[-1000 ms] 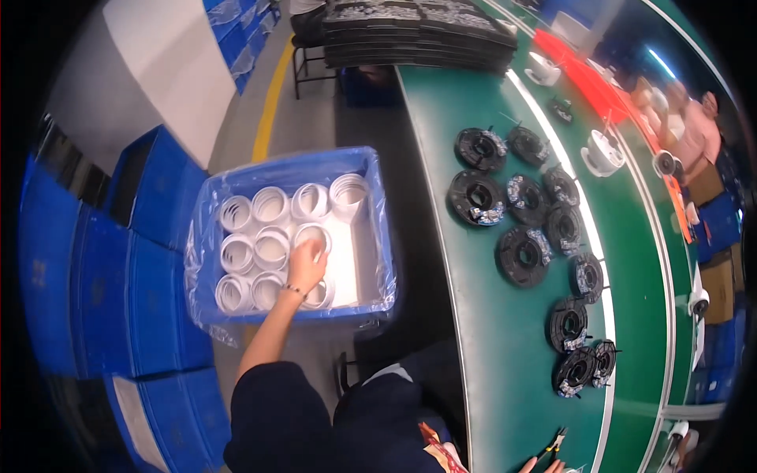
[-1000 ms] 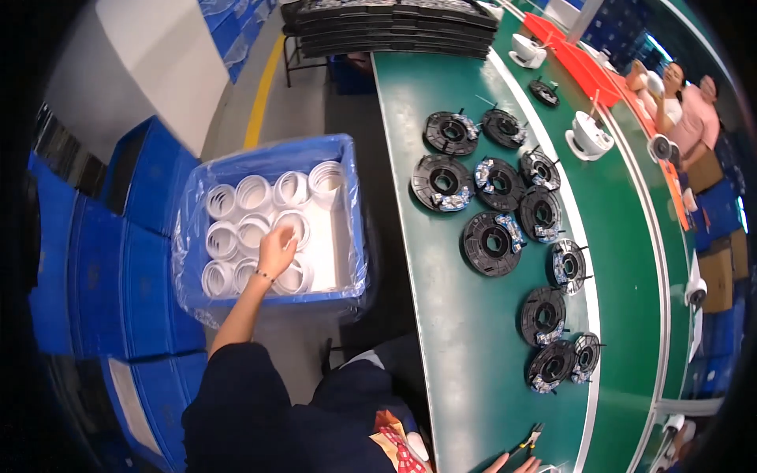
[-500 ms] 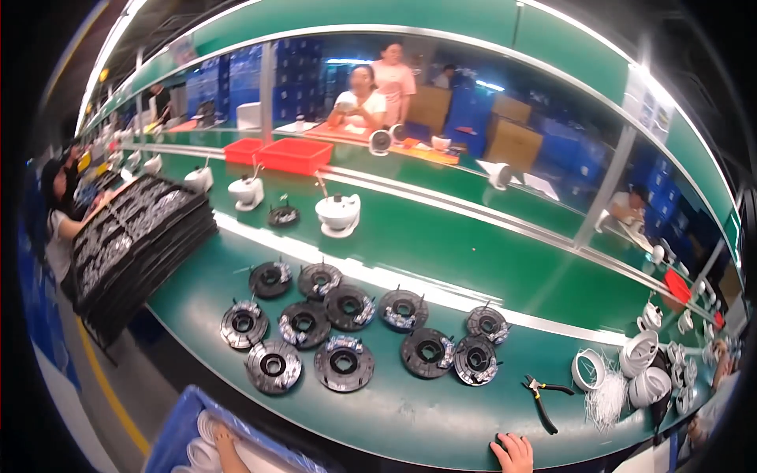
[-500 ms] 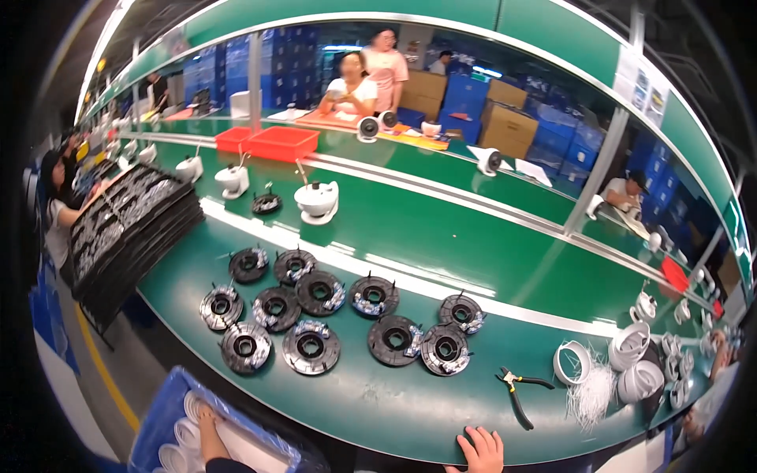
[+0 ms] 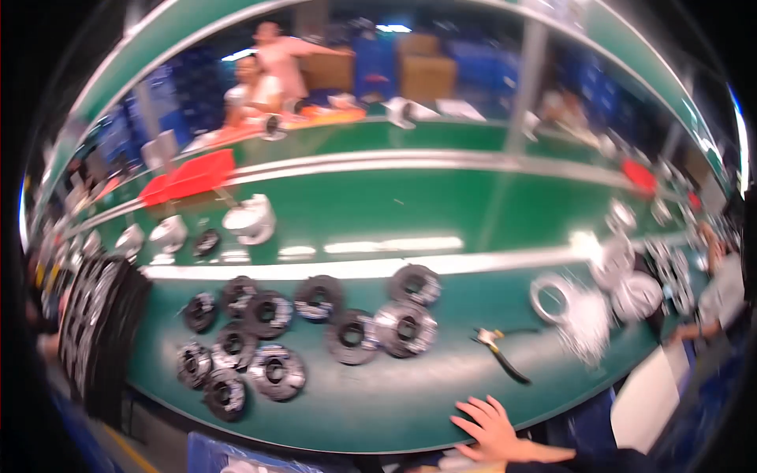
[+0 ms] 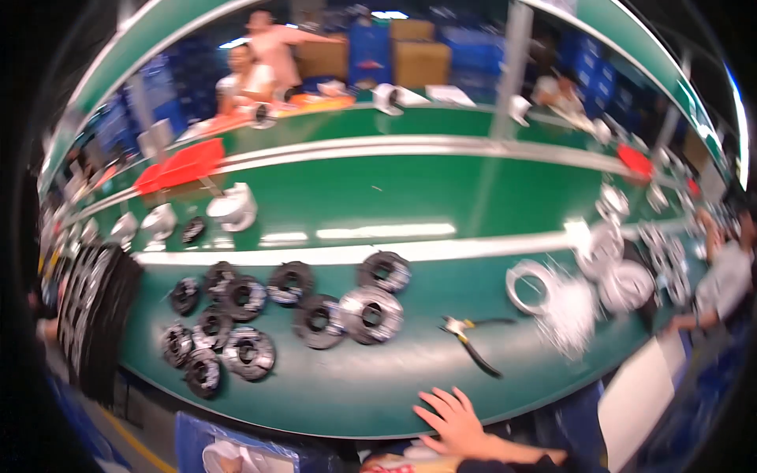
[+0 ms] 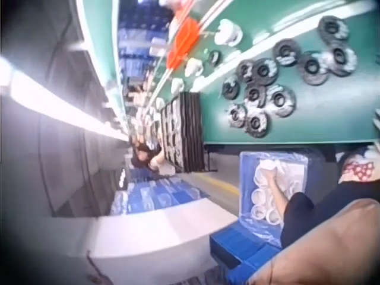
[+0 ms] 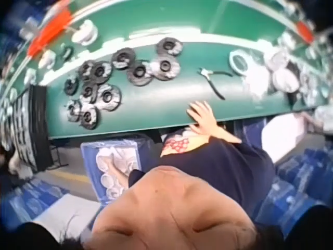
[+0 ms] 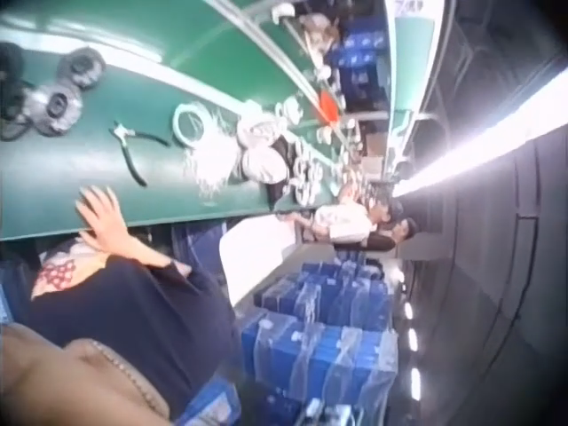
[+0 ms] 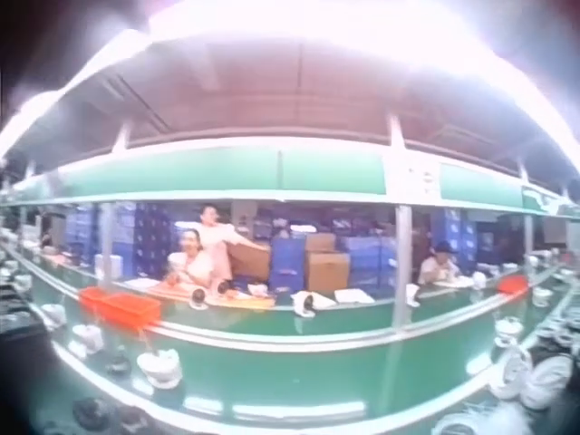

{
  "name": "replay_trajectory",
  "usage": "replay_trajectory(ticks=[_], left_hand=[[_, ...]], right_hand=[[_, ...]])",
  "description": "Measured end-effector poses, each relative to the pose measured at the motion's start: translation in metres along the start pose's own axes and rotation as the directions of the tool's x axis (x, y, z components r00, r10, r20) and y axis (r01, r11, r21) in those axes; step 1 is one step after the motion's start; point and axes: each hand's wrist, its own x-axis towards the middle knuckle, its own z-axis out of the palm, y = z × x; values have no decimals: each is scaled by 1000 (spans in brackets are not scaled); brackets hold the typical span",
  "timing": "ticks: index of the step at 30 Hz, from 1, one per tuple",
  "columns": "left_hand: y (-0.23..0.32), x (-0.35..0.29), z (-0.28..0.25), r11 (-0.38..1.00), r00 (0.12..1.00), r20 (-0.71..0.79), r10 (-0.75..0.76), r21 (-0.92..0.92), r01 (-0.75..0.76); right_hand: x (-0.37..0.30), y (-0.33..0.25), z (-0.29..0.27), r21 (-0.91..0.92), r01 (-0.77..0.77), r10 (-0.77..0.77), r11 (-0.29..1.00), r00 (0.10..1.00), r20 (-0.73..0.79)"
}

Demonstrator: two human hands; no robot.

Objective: Assemble circular components by inserting internal parts and trimming wires on a factory production line.

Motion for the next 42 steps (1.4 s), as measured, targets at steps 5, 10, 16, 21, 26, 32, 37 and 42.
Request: replay_trajectory(ticks=[5,10,16,21,26,32,37,42], left_hand=[[143,-44,-95,969,969,68,237,48,-241],[292,-90,-152,925,925,-17,379,-15,-380],[486,-165,-156,658,753,70,654,-542,-522],[676,-237,-7,431,30,449,893,-873,229],[726,-337,65,542,-409,358,839,-608,580],[742,-336,117,596,-563,196,803,-289,749],[761,-310,145,666,-568,352,744,-328,670],[782,-297,152,710,-409,584,701,-516,480]], right_hand=[[2,22,-7,329,181,-159,927,983,-91],[-16,57,-30,555,199,-54,807,962,-267],[-18,92,-92,576,176,145,799,872,-467],[10,150,-105,924,182,607,337,708,-361],[0,218,-139,696,616,550,-369,748,-370],[-5,250,-142,744,606,679,-280,673,-293],[10,283,-161,845,506,734,-171,638,-233],[27,320,-159,906,423,763,8,583,-279]])
